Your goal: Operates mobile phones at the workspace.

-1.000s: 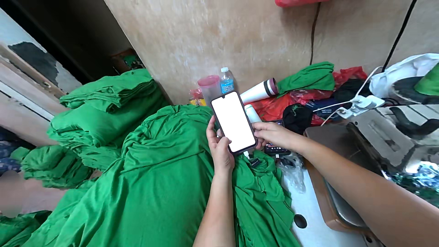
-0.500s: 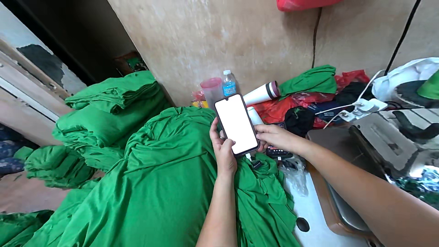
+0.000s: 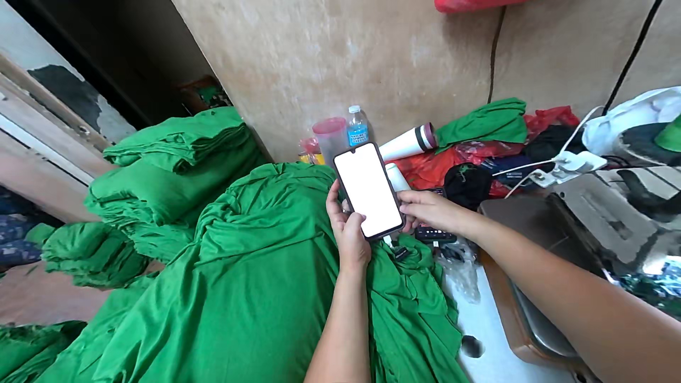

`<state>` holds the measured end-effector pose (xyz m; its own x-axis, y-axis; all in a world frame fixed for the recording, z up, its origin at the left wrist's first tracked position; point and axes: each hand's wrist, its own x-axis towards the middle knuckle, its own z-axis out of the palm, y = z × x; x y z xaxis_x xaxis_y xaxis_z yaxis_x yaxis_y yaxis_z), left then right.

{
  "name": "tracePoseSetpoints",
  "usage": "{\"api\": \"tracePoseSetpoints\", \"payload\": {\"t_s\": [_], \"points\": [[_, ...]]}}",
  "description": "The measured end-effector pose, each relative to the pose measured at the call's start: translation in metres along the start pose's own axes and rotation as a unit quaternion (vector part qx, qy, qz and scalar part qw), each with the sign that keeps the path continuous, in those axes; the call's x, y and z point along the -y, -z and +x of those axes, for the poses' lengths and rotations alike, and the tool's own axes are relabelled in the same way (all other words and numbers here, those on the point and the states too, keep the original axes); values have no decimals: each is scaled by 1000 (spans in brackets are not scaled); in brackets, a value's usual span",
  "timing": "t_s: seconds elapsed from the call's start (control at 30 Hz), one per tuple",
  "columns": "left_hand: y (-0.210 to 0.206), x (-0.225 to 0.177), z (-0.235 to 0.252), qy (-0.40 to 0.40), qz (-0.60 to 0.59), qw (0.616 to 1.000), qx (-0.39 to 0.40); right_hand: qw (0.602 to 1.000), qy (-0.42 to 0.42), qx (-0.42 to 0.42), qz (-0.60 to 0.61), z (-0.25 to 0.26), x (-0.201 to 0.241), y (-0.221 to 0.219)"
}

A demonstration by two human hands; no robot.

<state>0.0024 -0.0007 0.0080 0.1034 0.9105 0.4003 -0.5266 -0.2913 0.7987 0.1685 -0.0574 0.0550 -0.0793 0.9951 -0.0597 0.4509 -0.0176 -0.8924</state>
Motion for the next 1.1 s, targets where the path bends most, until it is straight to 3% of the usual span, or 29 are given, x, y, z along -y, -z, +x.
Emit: {"api": "tracePoseSetpoints", "payload": {"t_s": [1.1], "points": [[-2, 0, -1, 3, 2, 1000, -31, 1000, 2, -1, 3, -2, 3, -1]]}}
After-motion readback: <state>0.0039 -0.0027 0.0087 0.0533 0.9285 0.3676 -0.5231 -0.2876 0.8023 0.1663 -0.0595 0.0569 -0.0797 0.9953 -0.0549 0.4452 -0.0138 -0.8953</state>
